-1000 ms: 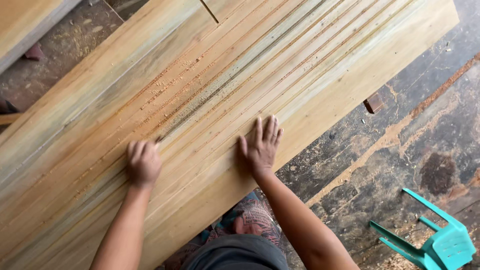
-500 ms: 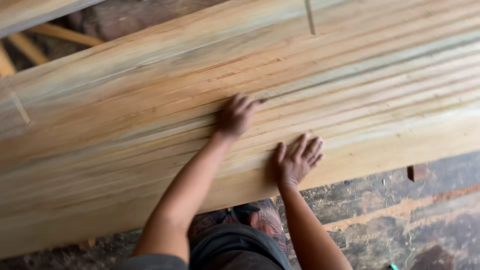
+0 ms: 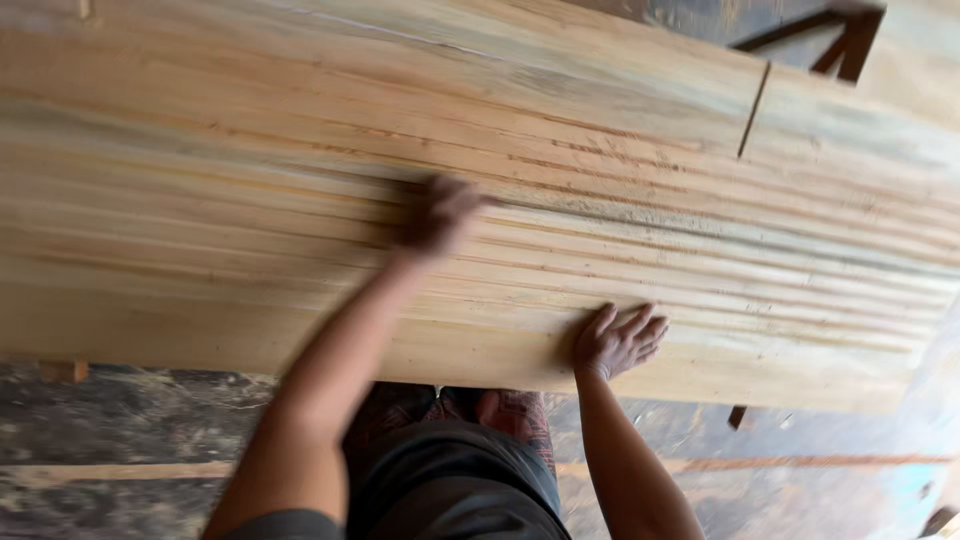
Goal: The person sands the surface of a large wooden panel using a small sanding block. They move the block back and forth along the grain of the wood, covering different sections of the panel.
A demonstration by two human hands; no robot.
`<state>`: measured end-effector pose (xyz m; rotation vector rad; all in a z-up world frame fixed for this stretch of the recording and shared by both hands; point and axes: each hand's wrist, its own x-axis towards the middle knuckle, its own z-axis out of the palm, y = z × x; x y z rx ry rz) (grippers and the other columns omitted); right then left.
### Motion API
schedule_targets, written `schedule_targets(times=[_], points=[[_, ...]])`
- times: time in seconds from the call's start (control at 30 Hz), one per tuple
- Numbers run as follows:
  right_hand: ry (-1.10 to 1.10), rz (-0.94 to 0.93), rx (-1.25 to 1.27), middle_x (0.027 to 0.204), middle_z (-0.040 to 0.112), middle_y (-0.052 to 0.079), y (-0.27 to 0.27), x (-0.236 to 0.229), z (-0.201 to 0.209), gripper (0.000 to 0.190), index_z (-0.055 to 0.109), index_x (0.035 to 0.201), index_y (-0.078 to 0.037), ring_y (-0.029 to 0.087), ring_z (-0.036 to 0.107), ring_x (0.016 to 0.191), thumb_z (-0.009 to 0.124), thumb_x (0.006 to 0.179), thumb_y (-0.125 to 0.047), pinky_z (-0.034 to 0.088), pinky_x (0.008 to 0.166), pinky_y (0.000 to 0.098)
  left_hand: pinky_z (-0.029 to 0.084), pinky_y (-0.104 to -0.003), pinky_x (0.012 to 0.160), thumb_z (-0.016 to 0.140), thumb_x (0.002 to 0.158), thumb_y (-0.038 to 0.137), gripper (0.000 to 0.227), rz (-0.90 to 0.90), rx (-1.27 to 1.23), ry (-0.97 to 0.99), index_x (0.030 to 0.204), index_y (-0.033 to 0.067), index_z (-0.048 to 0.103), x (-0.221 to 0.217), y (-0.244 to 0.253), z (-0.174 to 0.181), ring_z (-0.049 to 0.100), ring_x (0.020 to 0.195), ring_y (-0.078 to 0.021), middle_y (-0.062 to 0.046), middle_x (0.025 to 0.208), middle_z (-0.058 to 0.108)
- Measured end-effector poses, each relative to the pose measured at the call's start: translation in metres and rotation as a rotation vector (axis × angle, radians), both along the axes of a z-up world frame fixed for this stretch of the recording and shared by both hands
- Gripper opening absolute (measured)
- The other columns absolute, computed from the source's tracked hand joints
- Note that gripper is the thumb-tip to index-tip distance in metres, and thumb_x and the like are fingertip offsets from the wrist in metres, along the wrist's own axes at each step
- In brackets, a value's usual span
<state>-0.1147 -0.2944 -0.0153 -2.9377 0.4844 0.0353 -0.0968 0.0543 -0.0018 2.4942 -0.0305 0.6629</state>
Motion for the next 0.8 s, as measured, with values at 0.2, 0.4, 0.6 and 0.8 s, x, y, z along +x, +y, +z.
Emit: schedule_targets(times=[0.2,0.4,0.6,0.8], points=[[-0.140,0.127,0.097,0.164,0.027,0.029,0.023,0.010,0.007,0.072,0.036,0.158,-0.004,0.045,0.029,0.150,0.054,0.103,-0.046,0.028,0.118,0.0543,0.048,-0.044,0.086,0.064,0.090,0.012,0.015,-0.015,-0.362,0.100,0.102,0.0078,0.071,0.026,-0.163,0.045,0.061,0.095,-0.0301,-0.009,0.098,0.065],[-0.146,0.615,0.651,0.136,0.059,0.019,0.048,0.020,0.038,0.057,0.054,0.139,-0.002,0.034,0.066,0.118,0.074,0.087,-0.015,0.056,0.099,0.0396,0.056,-0.048,0.072,0.072,0.088,0.015,0.013,0.279,-0.836,0.442,0.094,0.0053,0.066,0.017,-0.177,0.053,0.067,0.081,-0.0344,-0.015,0.096,0.062],[-0.088,0.718,0.596,0.111,0.075,0.010,0.032,0.119,0.052,0.014,0.074,0.113,-0.007,0.028,0.074,0.104,0.070,0.099,-0.005,0.060,0.091,0.0364,0.056,-0.042,0.076,0.072,0.089,0.019,0.014,0.219,-0.754,0.400,0.086,0.0059,0.068,0.042,-0.171,0.040,0.068,0.084,-0.0286,-0.014,0.087,0.068],[-0.356,1.087,0.289,0.099,0.062,0.009,-0.005,0.215,0.069,0.018,0.076,0.107,-0.008,0.029,0.060,0.092,0.073,0.090,-0.002,0.051,0.079,0.0408,0.049,-0.048,0.102,0.070,0.099,0.003,0.017,0.654,-0.307,0.065,0.115,0.0035,0.064,-0.024,-0.061,0.028,0.061,0.113,-0.0380,-0.017,0.115,0.066]])
